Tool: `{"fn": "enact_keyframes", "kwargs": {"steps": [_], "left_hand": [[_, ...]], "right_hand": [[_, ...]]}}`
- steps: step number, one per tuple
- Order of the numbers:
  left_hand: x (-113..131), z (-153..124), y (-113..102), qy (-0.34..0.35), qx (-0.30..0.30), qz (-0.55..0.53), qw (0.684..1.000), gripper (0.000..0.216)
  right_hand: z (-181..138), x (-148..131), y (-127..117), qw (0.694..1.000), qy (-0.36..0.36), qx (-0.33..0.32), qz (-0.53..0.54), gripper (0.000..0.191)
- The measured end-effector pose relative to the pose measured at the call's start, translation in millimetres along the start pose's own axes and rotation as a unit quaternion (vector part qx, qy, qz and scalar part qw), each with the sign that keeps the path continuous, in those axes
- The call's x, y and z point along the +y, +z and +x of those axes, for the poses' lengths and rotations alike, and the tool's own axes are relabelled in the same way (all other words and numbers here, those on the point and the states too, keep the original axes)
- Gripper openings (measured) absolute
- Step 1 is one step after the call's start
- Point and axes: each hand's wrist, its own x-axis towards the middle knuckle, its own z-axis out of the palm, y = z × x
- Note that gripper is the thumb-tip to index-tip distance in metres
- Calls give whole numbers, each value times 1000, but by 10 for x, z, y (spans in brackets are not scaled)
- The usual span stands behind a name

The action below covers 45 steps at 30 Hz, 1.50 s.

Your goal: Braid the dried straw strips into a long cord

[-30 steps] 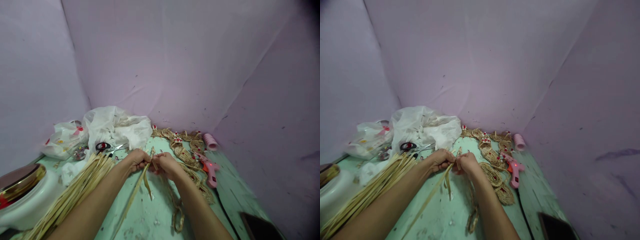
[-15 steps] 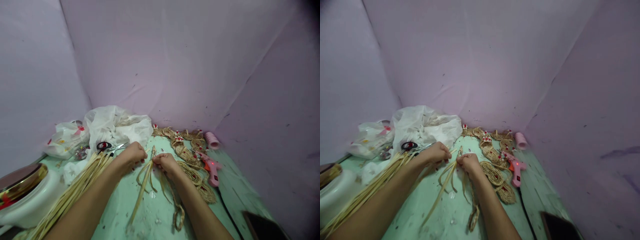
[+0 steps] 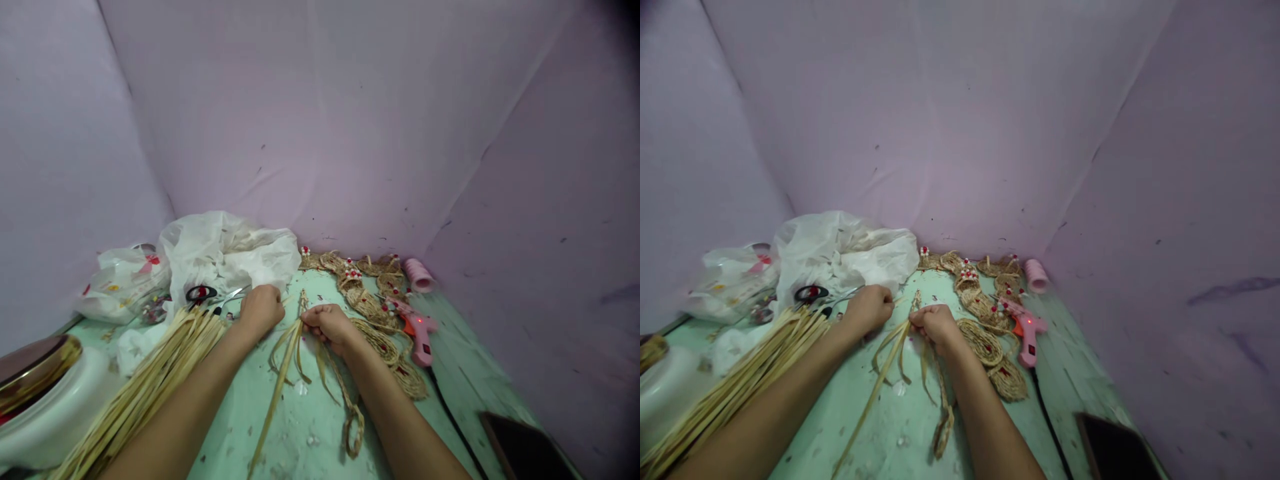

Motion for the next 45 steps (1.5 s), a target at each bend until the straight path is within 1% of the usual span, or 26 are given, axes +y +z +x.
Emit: {"fn": "enact_keyframes", "kwargs": {"steps": [2,5,10,12,15,17,20,24,25,28,30,33,35,36,38,41,45], "left_hand": [[-37,-12,-77,30,-47,-28,998,18],[-64,-56,-138,78,-128,-89,985,16],[-58,-88,-82,111,-216,-202,949,19],[-44,-81,-64,90,-226,-229,942,18],[-3,-78,-49,30,-240,-268,933,20],[34,-85,-38,-5,-247,-294,923,16],[79,-97,-22,-47,-232,-323,916,10],[115,-85,-37,-91,-201,-357,908,13],[125,-78,-49,-106,-208,-356,905,14],[163,-61,-82,-150,-265,-346,887,11],[192,-62,-88,-151,-282,-375,870,11],[230,-85,-83,-136,-286,-438,841,10],[251,-103,-85,-140,-297,-449,831,11],[261,-110,-86,-143,-296,-440,836,11],[280,-117,-79,-147,-278,-394,864,8],[297,-107,-23,-130,-219,-313,915,10],[287,-85,62,-89,-137,-212,963,11]], "right_hand": [[4,7,0,1000,-5,1,5,13],[-16,-8,8,1000,-1,8,7,14],[-40,-30,14,1000,4,10,6,16],[-35,-28,13,1000,1,11,9,14],[-25,-23,14,1000,1,12,10,13],[-19,-18,15,1000,3,14,11,13],[0,2,13,1000,-1,13,12,12],[35,35,10,1000,-18,5,11,9],[41,38,10,1000,-19,6,11,8],[49,30,12,1000,-14,12,15,7],[46,16,12,1000,-6,19,15,6],[28,-10,7,999,16,28,11,5],[11,-28,3,999,28,25,8,6],[3,-36,2,999,31,22,7,6],[-8,-47,2,999,32,17,7,7],[-4,-43,4,999,31,9,3,8],[14,-23,2,1000,20,15,2,8]]}}
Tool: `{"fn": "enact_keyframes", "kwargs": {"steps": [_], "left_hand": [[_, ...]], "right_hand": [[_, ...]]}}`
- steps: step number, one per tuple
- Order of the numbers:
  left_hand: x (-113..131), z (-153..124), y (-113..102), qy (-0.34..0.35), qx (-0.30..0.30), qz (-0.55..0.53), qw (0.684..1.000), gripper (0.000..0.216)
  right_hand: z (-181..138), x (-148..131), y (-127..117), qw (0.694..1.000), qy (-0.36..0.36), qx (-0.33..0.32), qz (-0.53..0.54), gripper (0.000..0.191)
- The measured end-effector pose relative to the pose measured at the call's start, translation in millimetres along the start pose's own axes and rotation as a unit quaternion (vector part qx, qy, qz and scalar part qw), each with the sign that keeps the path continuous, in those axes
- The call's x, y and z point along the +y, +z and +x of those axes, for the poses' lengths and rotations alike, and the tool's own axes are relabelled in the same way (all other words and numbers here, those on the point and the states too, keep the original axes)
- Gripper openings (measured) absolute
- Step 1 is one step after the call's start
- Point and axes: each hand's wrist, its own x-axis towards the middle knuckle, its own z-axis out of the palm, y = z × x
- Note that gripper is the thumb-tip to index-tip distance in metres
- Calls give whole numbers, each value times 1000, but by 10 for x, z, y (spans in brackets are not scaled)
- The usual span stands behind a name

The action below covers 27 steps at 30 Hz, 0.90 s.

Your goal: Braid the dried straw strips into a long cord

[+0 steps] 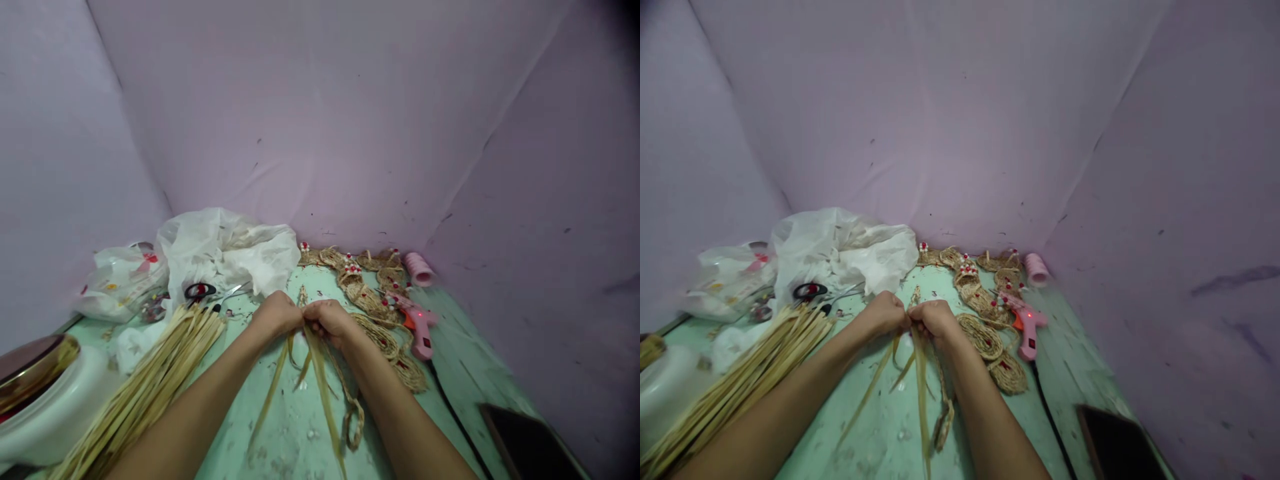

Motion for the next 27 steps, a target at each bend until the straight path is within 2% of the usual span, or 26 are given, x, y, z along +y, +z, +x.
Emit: {"fn": "enact_keyframes", "kwargs": {"steps": [2,3,5,7,10,12,16,19,22,27], "left_hand": [[-5,-5,-18,5,18,7,1000,10],[-2,-15,-41,-2,8,-16,1000,10],[7,-41,-102,-34,-43,-105,993,17],[7,-57,-156,-65,-105,-209,970,22],[-22,-40,-176,-68,-202,-302,929,12],[-50,-11,-151,-72,-228,-315,918,6],[-82,25,-87,-76,-167,-266,946,8],[-80,18,-59,-88,-135,-222,962,15],[-85,11,-43,-81,-132,-226,962,16],[-109,16,-42,-64,-161,-234,957,12]], "right_hand": [[0,-1,-5,1000,2,-6,19,8],[-3,-5,-7,1000,3,-11,29,9],[-10,-13,-14,999,7,-20,45,9],[-13,-16,-22,998,6,-28,52,10],[-8,-6,-38,998,-1,-42,52,11],[-6,2,-53,998,-6,-53,45,11],[-29,-7,-75,996,-33,-86,10,10],[-58,-32,-74,994,-50,-81,-47,10],[-74,-47,-69,992,-51,-63,-92,10],[-53,-20,-69,992,-58,-62,-98,8]]}}
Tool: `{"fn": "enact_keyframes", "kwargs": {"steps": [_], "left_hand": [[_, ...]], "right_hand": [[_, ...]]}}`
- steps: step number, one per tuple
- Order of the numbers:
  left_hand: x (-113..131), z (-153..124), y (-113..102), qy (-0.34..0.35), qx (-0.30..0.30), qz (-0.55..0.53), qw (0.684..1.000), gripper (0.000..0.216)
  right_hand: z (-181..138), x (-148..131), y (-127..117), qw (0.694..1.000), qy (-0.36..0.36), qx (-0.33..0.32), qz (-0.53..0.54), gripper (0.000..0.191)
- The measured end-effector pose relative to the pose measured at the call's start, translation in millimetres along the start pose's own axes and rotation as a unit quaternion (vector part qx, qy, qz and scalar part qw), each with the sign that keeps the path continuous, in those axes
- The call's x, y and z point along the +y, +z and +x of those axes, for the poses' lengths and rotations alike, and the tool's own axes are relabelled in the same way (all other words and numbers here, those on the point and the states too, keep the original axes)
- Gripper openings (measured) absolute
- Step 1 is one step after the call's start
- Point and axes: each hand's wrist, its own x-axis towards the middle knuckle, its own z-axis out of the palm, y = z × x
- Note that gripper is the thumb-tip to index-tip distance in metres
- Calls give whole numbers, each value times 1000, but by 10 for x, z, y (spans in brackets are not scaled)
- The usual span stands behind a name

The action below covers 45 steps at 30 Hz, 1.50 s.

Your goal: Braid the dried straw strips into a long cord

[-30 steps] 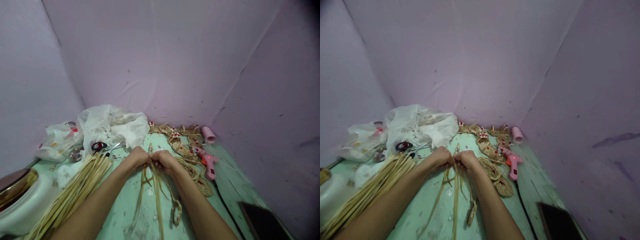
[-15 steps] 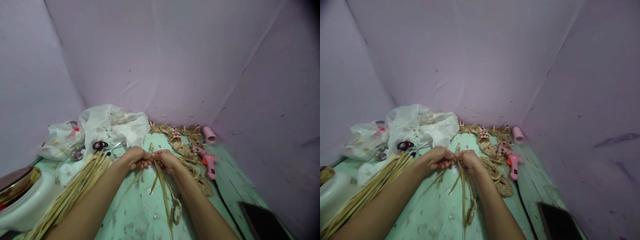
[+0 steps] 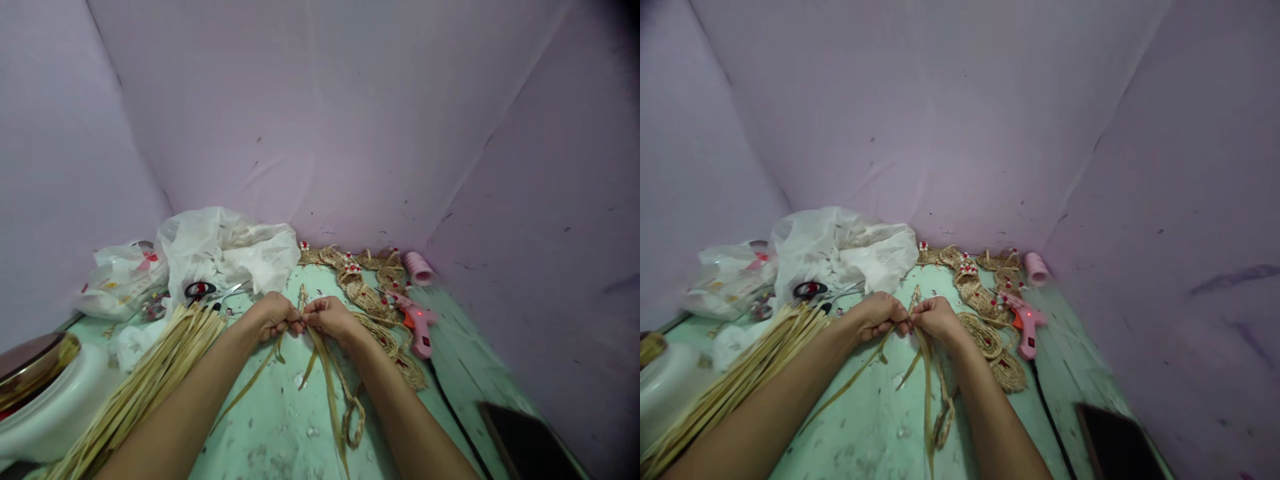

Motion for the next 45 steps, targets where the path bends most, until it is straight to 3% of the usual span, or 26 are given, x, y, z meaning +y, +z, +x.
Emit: {"fn": "enact_keyframes", "kwargs": {"steps": [6,10,13,19,22,25,26,30,34,36,41,45], "left_hand": [[47,-47,79,15,50,-3,999,15],[29,-11,146,48,102,-1,994,20],[25,-2,172,58,117,-11,991,20],[94,-101,132,9,89,-25,996,21],[57,-77,57,38,63,-30,997,17],[-13,-19,-25,65,22,-50,996,12],[-31,-6,-48,67,2,-56,996,13],[-53,2,-102,67,-50,-66,994,19],[-52,3,-105,70,-55,-64,994,18],[-60,14,-97,73,-44,-57,995,17],[-73,25,-84,83,-18,-35,996,9],[-79,17,-102,103,-17,-27,994,15]], "right_hand": [[52,68,3,998,4,47,-50,5],[39,22,-54,976,-1,123,-180,2],[-19,-71,-67,962,9,137,-236,6],[-144,-186,113,945,-52,121,-298,10],[-168,-195,158,942,-87,108,-305,12],[-144,-192,83,968,-59,31,-242,12],[-127,-191,43,978,-46,32,-203,14],[-67,-191,-32,988,27,151,-7,15],[-54,-160,99,987,103,66,109,13],[-47,-128,167,986,104,46,119,14],[-28,-23,216,993,66,75,57,21],[-118,65,241,988,35,70,134,14]]}}
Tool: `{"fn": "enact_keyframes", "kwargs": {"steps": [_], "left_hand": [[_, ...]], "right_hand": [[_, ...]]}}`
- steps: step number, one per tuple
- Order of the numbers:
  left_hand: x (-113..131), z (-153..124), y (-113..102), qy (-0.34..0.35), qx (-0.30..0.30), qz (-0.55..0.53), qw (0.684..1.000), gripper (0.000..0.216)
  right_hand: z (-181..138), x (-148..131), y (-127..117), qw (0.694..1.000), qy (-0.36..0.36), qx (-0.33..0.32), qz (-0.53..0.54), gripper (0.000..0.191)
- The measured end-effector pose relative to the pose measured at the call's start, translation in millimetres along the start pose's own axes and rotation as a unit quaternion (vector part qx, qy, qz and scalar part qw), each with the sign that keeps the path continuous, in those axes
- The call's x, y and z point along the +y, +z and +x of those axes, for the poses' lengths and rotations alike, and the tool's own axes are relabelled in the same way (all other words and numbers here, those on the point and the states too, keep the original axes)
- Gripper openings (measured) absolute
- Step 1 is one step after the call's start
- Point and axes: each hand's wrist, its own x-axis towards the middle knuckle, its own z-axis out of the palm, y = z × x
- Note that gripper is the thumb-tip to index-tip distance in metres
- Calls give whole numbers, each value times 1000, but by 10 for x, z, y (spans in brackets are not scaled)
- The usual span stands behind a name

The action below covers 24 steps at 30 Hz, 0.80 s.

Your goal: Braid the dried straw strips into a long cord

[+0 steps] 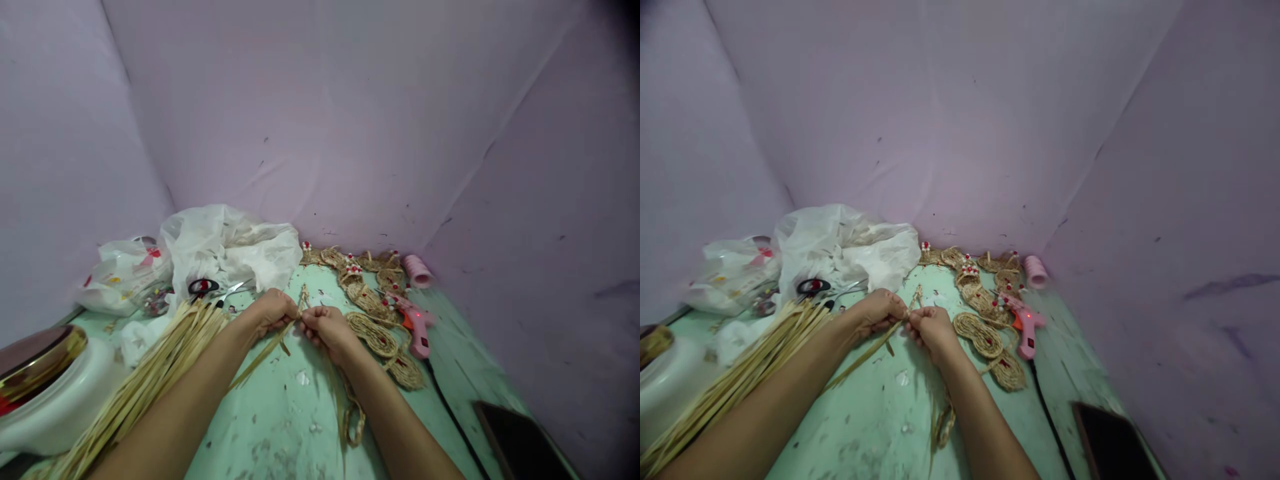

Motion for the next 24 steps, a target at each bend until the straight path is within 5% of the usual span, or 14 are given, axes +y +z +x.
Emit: {"fn": "enact_keyframes", "kwargs": {"steps": [11,19,24], "left_hand": [[13,-71,45,8,-8,0,1000,16],[18,-77,21,8,0,-8,1000,17],[41,-94,26,12,-7,9,1000,18]], "right_hand": [[-138,148,69,999,-19,34,-7,8],[-77,-4,78,999,21,16,39,5],[63,-25,86,995,0,46,-88,18]]}}
